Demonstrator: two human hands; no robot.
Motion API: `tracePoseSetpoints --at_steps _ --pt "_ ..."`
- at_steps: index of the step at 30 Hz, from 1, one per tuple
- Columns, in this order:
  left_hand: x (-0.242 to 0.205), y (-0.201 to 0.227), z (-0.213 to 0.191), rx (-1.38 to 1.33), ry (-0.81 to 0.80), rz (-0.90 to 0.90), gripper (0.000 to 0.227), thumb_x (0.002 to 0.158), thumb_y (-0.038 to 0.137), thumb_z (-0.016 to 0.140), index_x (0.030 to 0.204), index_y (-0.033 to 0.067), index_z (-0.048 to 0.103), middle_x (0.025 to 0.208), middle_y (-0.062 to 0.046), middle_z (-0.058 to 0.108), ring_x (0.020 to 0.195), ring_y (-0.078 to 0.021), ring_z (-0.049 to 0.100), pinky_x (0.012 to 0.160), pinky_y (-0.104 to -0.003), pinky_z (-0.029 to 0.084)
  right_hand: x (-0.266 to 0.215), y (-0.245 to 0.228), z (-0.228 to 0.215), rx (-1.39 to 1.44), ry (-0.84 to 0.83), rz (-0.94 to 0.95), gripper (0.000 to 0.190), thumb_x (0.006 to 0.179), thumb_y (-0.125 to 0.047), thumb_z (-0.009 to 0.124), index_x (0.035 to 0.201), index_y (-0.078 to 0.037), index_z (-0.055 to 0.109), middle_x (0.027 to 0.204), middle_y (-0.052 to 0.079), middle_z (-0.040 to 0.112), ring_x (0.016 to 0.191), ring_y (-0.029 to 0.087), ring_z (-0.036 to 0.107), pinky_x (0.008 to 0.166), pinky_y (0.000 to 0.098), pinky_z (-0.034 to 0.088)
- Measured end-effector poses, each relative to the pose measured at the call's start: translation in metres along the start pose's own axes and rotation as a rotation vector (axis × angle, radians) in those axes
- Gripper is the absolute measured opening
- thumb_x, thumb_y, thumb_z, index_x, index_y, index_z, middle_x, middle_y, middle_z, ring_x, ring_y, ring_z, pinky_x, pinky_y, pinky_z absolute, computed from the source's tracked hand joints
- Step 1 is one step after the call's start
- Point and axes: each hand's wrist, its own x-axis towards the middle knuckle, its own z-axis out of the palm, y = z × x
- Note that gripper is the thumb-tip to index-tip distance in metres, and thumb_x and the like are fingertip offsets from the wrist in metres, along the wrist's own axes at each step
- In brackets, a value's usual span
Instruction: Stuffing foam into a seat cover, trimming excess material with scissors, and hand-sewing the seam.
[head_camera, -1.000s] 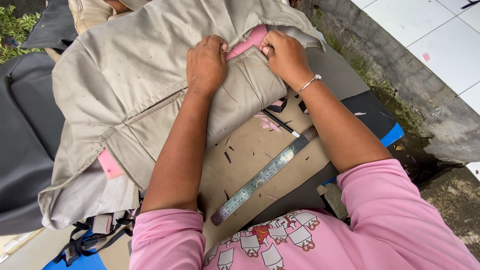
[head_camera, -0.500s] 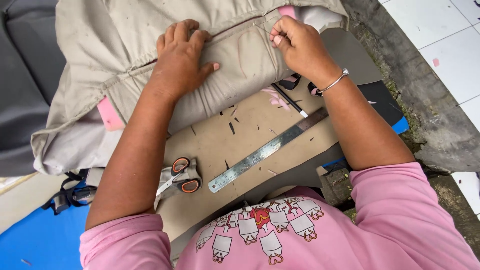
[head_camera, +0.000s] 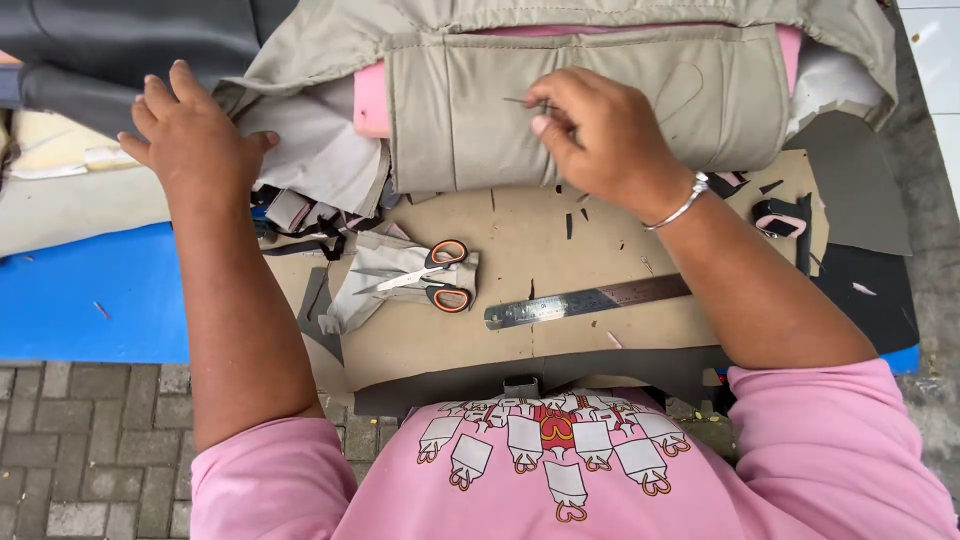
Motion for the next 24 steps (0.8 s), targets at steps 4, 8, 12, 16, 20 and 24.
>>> tracePoseSetpoints --at_steps 4,8,12,16,20,24 --pt "0.02 -0.041 0.024 -0.041 -0.021 -0.027 0.061 0.083 0.038 0.087 0.129 0.0103 0.058 0.115 -0.015 0.071 0.106 -0.0442 0.065 0.079 -0.061 0.047 0.034 -0.003 0.065 -0.094 -0.079 -0.121 0.035 0.091 -0.02 0.067 0.124 -0.009 0.068 0.095 0.012 0.065 0.081 0.036 0.064 0.067 0.0493 0.049" --pt "-0.031 0.016 -0.011 -0.748 -0.108 0.282 0.02 0.094 0.018 0.077 0.107 0.0091 0.065 0.091 -0.005 0.068 0.079 -0.0187 0.061 0.065 -0.035 0.046 0.048 0.033 0.113 0.217 -0.172 0.136 0.028 0.095 -0.016 0.063 0.121 -0.014 0.072 0.114 0.004 0.075 0.101 0.024 0.07 0.084 0.0397 0.052" --pt "-0.051 0.107 0.027 -0.929 -0.125 0.523 0.04 0.086 0.019 0.088 0.11 0.0124 0.058 0.086 0.004 0.06 0.068 -0.0085 0.049 0.06 -0.026 0.042 0.054 0.028 0.085 1.069 -0.111 0.704 0.027 0.105 -0.014 0.052 0.121 -0.007 0.071 0.066 -0.005 0.043 0.055 0.003 0.032 0.04 0.0163 0.022" --pt "-0.061 0.144 0.074 -0.897 -0.113 0.676 0.054 0.085 0.016 0.078 0.131 0.0047 0.05 0.102 -0.004 0.068 0.084 -0.0188 0.066 0.081 -0.034 0.053 0.046 0.03 0.078 1.234 0.09 0.749 0.025 0.1 -0.019 0.055 0.113 -0.005 0.071 0.065 -0.003 0.039 0.052 0.002 0.025 0.042 0.016 0.019" --pt "-0.062 0.138 0.072 -0.853 -0.076 0.737 0.063 0.09 0.029 0.078 0.14 0.0009 0.05 0.11 -0.009 0.066 0.091 -0.0198 0.063 0.087 -0.034 0.053 0.044 0.029 0.086 0.984 0.116 0.622 0.026 0.102 -0.027 0.054 0.113 -0.011 0.071 0.067 -0.003 0.043 0.057 0.004 0.034 0.047 0.0186 0.025" --pt "-0.073 0.121 0.062 -0.782 0.048 0.834 0.057 0.088 0.009 0.074 0.139 0.0003 0.048 0.112 -0.014 0.059 0.103 -0.0297 0.058 0.094 -0.041 0.047 0.036 0.026 0.091 0.623 0.092 0.382 0.025 0.107 -0.023 0.052 0.117 -0.007 0.069 0.069 -0.005 0.042 0.063 0.008 0.039 0.059 0.0255 0.035"
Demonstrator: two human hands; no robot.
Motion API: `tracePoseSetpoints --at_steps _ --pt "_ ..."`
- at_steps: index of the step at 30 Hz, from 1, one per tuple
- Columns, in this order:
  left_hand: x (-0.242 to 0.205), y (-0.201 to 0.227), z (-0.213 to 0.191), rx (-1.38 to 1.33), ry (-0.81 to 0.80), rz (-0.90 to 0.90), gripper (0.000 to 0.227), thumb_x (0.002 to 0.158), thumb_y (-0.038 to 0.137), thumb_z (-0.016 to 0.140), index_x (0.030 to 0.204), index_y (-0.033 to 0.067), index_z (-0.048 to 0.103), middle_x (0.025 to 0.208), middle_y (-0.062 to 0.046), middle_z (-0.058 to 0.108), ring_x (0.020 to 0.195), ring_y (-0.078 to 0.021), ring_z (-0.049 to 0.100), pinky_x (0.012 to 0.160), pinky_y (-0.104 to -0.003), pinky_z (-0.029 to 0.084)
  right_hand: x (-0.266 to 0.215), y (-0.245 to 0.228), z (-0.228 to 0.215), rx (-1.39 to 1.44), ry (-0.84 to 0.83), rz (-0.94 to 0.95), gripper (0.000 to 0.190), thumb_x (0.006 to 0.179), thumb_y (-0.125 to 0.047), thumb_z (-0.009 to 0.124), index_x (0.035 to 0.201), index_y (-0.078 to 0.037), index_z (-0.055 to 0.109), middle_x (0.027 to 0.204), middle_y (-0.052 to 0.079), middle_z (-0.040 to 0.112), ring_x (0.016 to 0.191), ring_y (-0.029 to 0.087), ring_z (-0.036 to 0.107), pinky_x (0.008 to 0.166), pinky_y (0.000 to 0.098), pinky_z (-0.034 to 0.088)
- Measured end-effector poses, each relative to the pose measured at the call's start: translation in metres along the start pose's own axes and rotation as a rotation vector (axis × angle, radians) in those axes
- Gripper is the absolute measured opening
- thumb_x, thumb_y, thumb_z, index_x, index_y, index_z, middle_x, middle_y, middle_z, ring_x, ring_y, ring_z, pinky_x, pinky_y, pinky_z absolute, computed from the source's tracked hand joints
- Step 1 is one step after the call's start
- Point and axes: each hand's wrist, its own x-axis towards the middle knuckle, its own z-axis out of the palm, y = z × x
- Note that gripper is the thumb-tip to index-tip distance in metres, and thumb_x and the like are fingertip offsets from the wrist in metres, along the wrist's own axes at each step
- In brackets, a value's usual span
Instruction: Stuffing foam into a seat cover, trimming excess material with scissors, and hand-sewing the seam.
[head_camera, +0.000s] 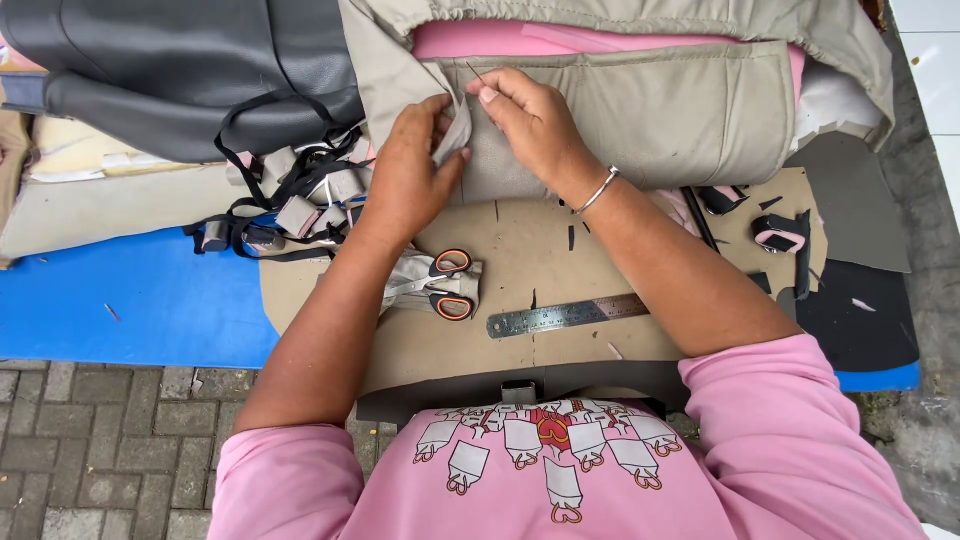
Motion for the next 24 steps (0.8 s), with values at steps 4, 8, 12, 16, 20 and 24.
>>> tracePoseSetpoints --at_steps 4,8,12,16,20,24 --pt "-0.014 0.031 -0.043 0.05 0.149 0.027 0.048 0.1 0.013 0.064 0.142 0.0004 0.044 0.133 -0.021 0.057 0.122 -0.0372 0.056 0.106 -0.043 0.044 -0.023 -0.006 -0.023 -0.159 -0.002 0.036 0.023 0.102 -0.016 0.057 0.12 -0.011 0.07 0.076 -0.007 0.059 0.065 0.008 0.044 0.064 0.0265 0.038" --pt "-0.031 0.073 -0.077 0.136 0.162 0.222 0.036 0.108 0.01 0.063 0.14 -0.0019 0.05 0.129 -0.019 0.063 0.107 -0.034 0.062 0.096 -0.042 0.05 -0.054 -0.022 -0.04 -0.475 -0.22 -0.114 0.026 0.098 -0.013 0.065 0.123 -0.006 0.066 0.092 0.004 0.066 0.078 0.02 0.064 0.072 0.038 0.052" --pt "-0.064 0.074 -0.091 0.335 0.169 0.326 0.035 0.106 0.016 0.071 0.133 -0.0036 0.059 0.119 -0.026 0.059 0.105 -0.0408 0.06 0.089 -0.049 0.049 -0.088 -0.031 -0.041 -0.729 -0.668 -0.076 0.032 0.102 -0.021 0.052 0.126 -0.003 0.065 0.111 0.017 0.07 0.102 0.037 0.067 0.092 0.0501 0.052" --pt "-0.099 0.065 -0.079 0.296 0.051 0.301 0.034 0.102 0.01 0.075 0.131 -0.0003 0.061 0.131 -0.031 0.054 0.112 -0.0439 0.06 0.095 -0.05 0.05 -0.113 -0.011 -0.045 -0.875 -0.7 -0.091 0.031 0.096 -0.014 0.057 0.125 -0.005 0.064 0.099 0.014 0.061 0.095 0.037 0.059 0.089 0.0464 0.049" --pt "-0.122 0.071 -0.064 0.284 0.162 0.386 0.023 0.095 0.009 0.079 0.117 0.0054 0.072 0.144 -0.033 0.05 0.129 -0.0484 0.061 0.106 -0.053 0.051 -0.13 -0.012 -0.046 -1.067 -0.732 -0.042 0.044 0.096 -0.018 0.05 0.136 -0.003 0.062 0.107 0.014 0.058 0.103 0.034 0.055 0.091 0.0458 0.048" --pt "-0.135 0.052 -0.054 0.303 -0.105 0.244 0.017 0.094 0.006 0.07 0.111 0.0096 0.072 0.111 -0.01 0.07 0.105 -0.0291 0.071 0.093 -0.043 0.056 -0.126 -0.06 -0.031 -1.115 -0.61 -0.158 0.035 0.099 -0.019 0.05 0.124 -0.007 0.071 0.107 0.015 0.064 0.105 0.032 0.063 0.087 0.0444 0.05"
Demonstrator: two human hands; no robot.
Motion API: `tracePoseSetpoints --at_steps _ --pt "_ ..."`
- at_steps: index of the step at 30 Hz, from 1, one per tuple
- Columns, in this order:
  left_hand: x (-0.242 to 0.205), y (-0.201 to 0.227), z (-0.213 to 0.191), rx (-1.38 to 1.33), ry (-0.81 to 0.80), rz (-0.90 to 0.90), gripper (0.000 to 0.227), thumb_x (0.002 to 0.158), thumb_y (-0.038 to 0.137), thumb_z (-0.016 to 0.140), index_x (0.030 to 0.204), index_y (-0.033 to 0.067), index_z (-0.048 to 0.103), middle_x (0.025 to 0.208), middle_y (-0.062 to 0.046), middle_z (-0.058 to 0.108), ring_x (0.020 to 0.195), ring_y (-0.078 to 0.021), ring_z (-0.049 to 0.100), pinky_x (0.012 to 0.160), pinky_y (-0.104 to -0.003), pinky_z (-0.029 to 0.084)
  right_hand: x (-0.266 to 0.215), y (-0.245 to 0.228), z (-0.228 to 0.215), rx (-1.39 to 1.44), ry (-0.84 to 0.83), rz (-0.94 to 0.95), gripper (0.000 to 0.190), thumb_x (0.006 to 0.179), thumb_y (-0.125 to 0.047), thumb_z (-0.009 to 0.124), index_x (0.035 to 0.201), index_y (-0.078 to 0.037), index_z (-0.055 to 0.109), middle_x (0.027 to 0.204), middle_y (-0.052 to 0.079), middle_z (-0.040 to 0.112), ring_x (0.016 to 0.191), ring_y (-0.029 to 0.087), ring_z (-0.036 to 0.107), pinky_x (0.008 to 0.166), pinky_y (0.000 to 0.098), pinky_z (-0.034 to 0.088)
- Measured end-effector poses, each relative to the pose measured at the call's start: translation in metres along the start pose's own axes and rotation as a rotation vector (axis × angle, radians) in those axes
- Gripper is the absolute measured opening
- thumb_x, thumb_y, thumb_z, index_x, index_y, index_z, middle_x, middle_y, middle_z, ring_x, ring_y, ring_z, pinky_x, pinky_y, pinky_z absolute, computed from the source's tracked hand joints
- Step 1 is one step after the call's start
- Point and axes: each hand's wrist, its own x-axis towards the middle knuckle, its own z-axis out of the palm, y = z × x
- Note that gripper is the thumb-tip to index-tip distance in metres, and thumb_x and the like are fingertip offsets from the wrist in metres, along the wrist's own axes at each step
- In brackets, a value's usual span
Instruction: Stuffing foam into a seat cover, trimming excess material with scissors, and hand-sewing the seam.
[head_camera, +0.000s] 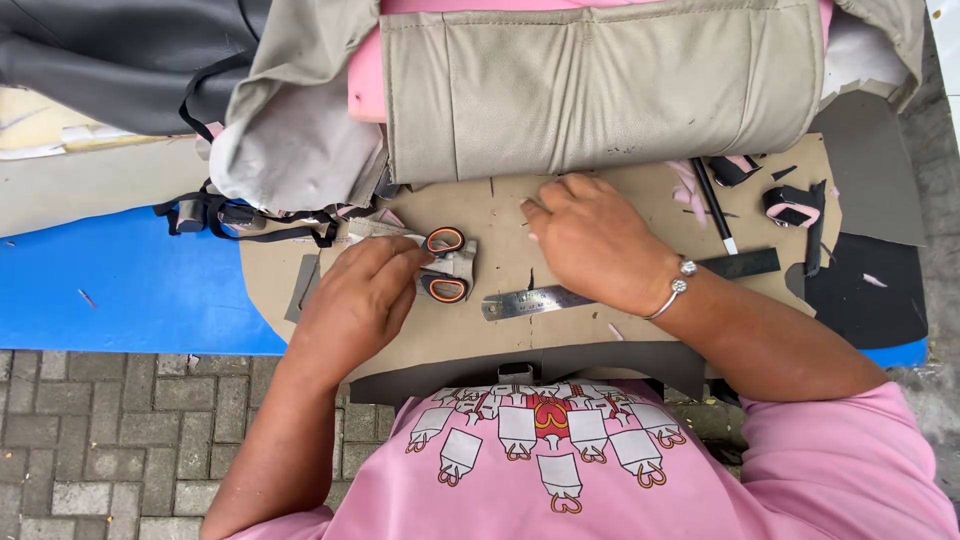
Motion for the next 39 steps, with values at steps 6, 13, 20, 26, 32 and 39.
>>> tracePoseSetpoints --at_steps 6,13,20,26,32,39 --pt "0.002 -0.027 0.017 0.195 -0.642 -0.407 0.06 0.088 0.028 0.072 0.144 0.0167 0.053 0.148 -0.009 0.048 0.139 -0.0314 0.044 0.112 -0.052 0.041 0.047 -0.062 0.036 0.173 0.214 -0.22 0.05 0.089 -0.026 0.07 0.135 -0.008 0.059 0.111 0.011 0.063 0.097 0.03 0.061 0.079 0.0453 0.054" --pt "0.016 -0.048 0.024 0.321 -0.651 -0.385 0.059 0.082 0.042 0.081 0.135 0.0273 0.061 0.126 0.0 0.056 0.124 -0.0243 0.052 0.105 -0.044 0.042 0.052 -0.054 0.034 0.27 -0.019 -0.204 0.043 0.087 -0.016 0.07 0.126 -0.001 0.061 0.111 0.019 0.061 0.091 0.04 0.069 0.077 0.0501 0.057" --pt "0.036 -0.059 0.008 0.258 -0.416 -0.21 0.017 0.085 0.031 0.078 0.092 0.0244 0.064 0.091 0.004 0.06 0.102 -0.0208 0.061 0.097 -0.043 0.045 0.041 -0.035 -0.012 0.281 -0.25 -0.146 0.048 0.091 -0.018 0.063 0.136 0.0 0.058 0.118 0.023 0.061 0.099 0.041 0.07 0.083 0.048 0.058" --pt "0.043 -0.058 0.032 0.128 -0.602 -0.262 0.04 0.082 0.029 0.08 0.117 0.0175 0.065 0.125 -0.006 0.061 0.122 -0.0322 0.06 0.098 -0.049 0.05 0.035 -0.028 -0.017 0.292 -0.358 -0.136 0.051 0.097 -0.019 0.06 0.146 -0.007 0.052 0.128 0.022 0.059 0.112 0.042 0.066 0.094 0.0508 0.055" --pt "0.053 -0.053 0.048 0.202 -0.767 -0.213 0.049 0.083 0.037 0.08 0.126 0.0203 0.065 0.115 -0.005 0.067 0.117 -0.0294 0.063 0.095 -0.047 0.051 0.031 -0.025 0.0 0.161 -0.273 -0.125 0.054 0.09 -0.028 0.063 0.141 -0.015 0.059 0.123 0.016 0.059 0.107 0.038 0.067 0.087 0.0507 0.055" --pt "0.073 -0.046 0.016 0.117 -0.646 -0.185 0.021 0.089 0.028 0.075 0.11 0.0248 0.075 0.1 -0.002 0.071 0.104 -0.0265 0.07 0.092 -0.046 0.05 0.023 -0.008 -0.038 0.237 -0.296 -0.051 0.046 0.095 -0.025 0.059 0.14 -0.017 0.061 0.123 0.017 0.062 0.098 0.035 0.07 0.084 0.0481 0.056"
